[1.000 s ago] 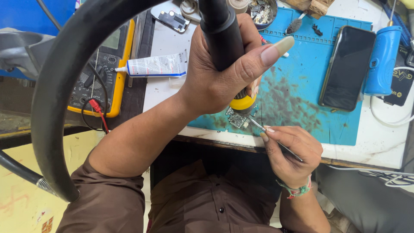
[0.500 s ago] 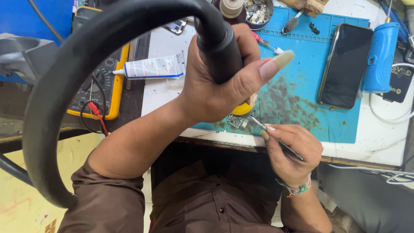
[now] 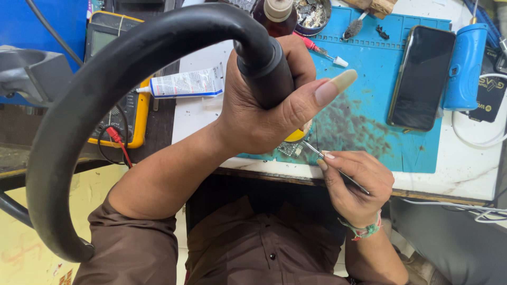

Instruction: The person uses a hot air rework tool and a soldering iron to work on a small circuit board, applying flux from a syringe and using tweezers to hold components in place.

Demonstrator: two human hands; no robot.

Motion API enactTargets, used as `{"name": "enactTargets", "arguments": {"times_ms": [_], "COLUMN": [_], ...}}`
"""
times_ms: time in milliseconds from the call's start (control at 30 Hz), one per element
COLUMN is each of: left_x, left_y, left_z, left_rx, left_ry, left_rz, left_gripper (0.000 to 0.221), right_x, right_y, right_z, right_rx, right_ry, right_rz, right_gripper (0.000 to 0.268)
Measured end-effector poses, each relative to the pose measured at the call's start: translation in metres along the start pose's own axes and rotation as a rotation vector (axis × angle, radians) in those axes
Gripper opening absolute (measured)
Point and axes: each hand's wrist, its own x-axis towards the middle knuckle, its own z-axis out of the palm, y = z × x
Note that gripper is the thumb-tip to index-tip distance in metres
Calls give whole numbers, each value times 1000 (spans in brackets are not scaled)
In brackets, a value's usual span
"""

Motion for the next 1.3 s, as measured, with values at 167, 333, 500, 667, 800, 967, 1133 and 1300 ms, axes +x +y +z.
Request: {"name": "enactTargets", "arguments": {"times_ms": [167, 333, 500, 667, 800, 967, 1133, 1300], "left_x": [0, 0, -2, -2, -1, -2, -1, 0], "left_y": [2, 1, 0, -2, -3, -2, -1, 0], "left_z": [-1, 0, -2, -2, -2, -2, -3, -3], "left_rx": [-12, -30, -31, -29, -27, -35, -25, 3], "left_ry": [-6, 2, -8, -8, -14, -10, -10, -9], "left_rz": [-18, -14, -2, 5, 14, -1, -3, 17], "left_gripper": [26, 23, 19, 20, 19, 19, 21, 21], "right_x": [0, 0, 0, 1, 1, 1, 0, 0], "right_y": [0, -1, -1, -1, -1, -1, -1, -1], "right_z": [0, 0, 0, 0, 0, 0, 0, 0], "right_rx": [-2, -2, -4, -10, -8, -3, 2, -6], "right_ry": [3, 1, -3, -10, -7, -5, -5, -5], "right_rz": [4, 7, 7, 5, 3, 4, 2, 7], "right_gripper": [20, 20, 20, 21, 20, 20, 20, 20]}}
